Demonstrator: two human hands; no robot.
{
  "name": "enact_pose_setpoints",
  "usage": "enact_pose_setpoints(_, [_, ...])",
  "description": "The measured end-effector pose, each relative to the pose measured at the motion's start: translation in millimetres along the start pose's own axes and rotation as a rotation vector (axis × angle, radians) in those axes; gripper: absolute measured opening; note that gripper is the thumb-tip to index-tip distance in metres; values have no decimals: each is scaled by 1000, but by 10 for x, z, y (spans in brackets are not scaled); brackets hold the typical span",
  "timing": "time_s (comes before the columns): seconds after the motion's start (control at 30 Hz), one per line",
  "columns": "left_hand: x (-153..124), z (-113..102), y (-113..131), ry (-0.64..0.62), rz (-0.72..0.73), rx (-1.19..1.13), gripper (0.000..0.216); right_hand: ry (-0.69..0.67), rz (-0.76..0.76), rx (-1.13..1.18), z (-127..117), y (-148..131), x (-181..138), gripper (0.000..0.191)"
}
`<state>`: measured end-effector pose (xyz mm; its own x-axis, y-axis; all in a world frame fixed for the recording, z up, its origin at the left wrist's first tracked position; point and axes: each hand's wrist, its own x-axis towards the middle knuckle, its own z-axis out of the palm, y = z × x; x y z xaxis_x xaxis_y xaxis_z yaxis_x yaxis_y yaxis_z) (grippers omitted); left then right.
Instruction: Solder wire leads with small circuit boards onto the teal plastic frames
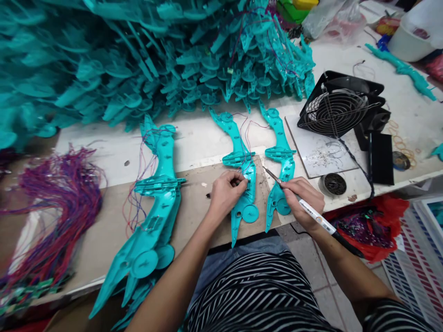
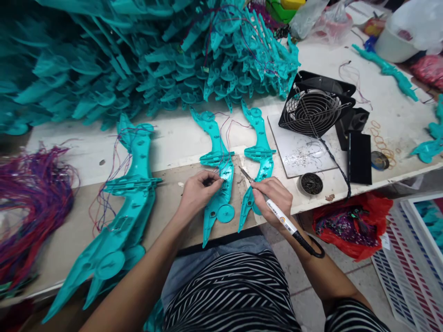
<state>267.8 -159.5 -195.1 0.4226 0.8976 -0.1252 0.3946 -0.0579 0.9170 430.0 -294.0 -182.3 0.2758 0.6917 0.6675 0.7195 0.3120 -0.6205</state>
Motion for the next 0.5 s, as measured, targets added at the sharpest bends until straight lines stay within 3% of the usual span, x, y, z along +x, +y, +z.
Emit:
enact_pose_setpoints(0.17, [-25, 11, -8, -12, 36, 84, 6, 97, 119, -11, -21, 173, -46, 26])
enact_pose_setpoints(0.23, [-58, -4, -6, 80, 114, 182, 4, 116, 145, -101, -21, 274, -41, 26])
enact_pose_setpoints(0.3, [-99, -23, 4, 219, 186, 323, 19, 84, 121, -235, -8, 375, -20, 27])
enact_pose_setpoints(0.37, [-144, -20, 32, 263, 182, 462, 42, 18, 98, -327, 19, 463, 1, 32])
enact_pose_setpoints(0.5, [-256, 128, 167, 92, 89, 692, 75, -62, 120, -392, 80, 555, 6, 35])
